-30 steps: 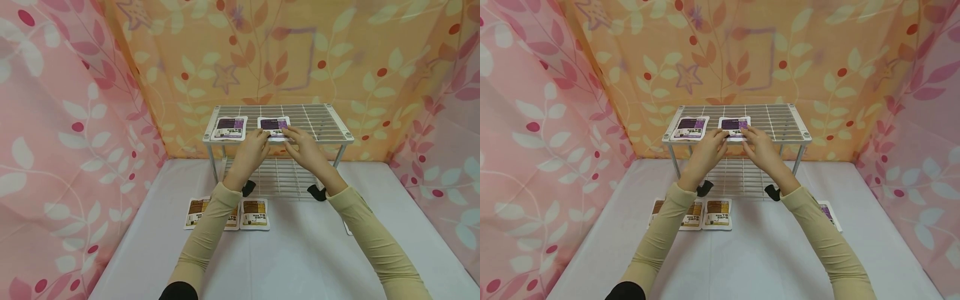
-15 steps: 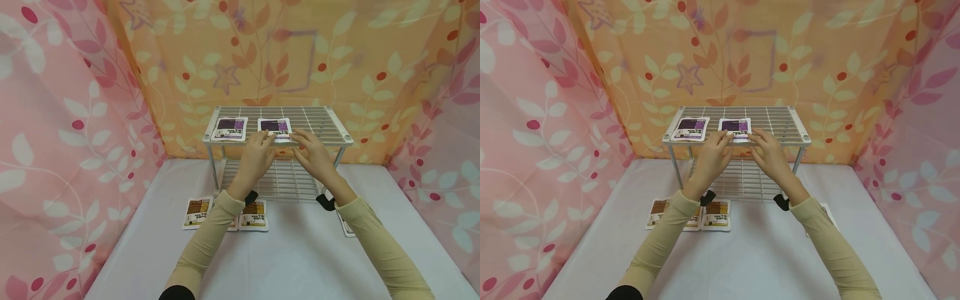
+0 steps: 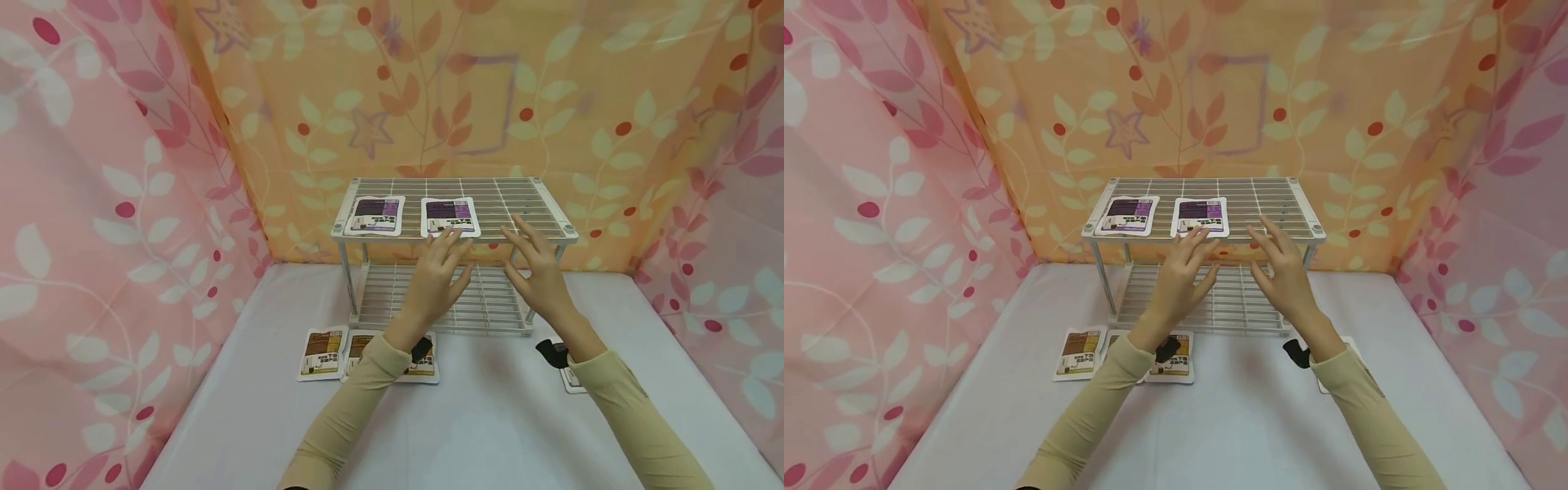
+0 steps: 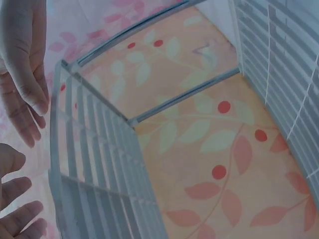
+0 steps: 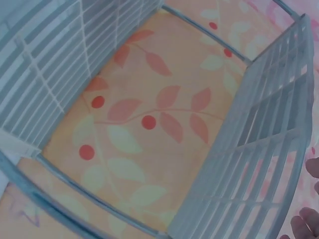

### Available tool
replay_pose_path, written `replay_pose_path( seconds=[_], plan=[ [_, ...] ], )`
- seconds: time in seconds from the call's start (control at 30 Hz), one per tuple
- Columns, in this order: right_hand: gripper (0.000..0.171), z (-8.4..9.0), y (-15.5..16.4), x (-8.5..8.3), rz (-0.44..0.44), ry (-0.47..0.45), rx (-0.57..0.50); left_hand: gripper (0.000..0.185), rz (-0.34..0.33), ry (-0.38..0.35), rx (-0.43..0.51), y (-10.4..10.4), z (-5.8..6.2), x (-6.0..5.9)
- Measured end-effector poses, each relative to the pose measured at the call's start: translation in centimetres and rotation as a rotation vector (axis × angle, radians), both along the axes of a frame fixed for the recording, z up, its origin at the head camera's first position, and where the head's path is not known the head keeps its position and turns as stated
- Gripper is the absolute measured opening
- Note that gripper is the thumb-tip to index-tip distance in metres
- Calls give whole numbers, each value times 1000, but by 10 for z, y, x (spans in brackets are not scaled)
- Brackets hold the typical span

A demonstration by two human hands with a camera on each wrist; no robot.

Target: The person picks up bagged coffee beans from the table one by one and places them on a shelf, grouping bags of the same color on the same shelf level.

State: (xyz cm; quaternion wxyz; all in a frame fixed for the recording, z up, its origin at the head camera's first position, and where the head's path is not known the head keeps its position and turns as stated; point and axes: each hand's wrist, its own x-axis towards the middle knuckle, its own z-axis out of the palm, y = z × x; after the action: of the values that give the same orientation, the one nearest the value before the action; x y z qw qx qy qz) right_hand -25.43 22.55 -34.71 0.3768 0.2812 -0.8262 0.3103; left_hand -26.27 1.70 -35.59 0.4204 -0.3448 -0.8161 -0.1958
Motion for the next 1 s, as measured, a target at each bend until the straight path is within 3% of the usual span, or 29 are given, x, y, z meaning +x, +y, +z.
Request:
replay_pose_path(
  seconds=[0.37, 0.53, 0.83, 1.0],
  plan=[
    [63, -19, 32, 12, -51, 62, 41, 41, -57, -30, -34, 20, -26, 11],
    [60, -31, 45, 16, -61, 81, 6, 41, -70, -64, -60, 30, -41, 15],
    [52, -57, 66, 24, -88, 89, -54, 41, -81, -169, -81, 49, -70, 23],
    [50, -72, 77, 30, -149, 75, -79, 44, -90, -238, -87, 58, -84, 27]
  ],
)
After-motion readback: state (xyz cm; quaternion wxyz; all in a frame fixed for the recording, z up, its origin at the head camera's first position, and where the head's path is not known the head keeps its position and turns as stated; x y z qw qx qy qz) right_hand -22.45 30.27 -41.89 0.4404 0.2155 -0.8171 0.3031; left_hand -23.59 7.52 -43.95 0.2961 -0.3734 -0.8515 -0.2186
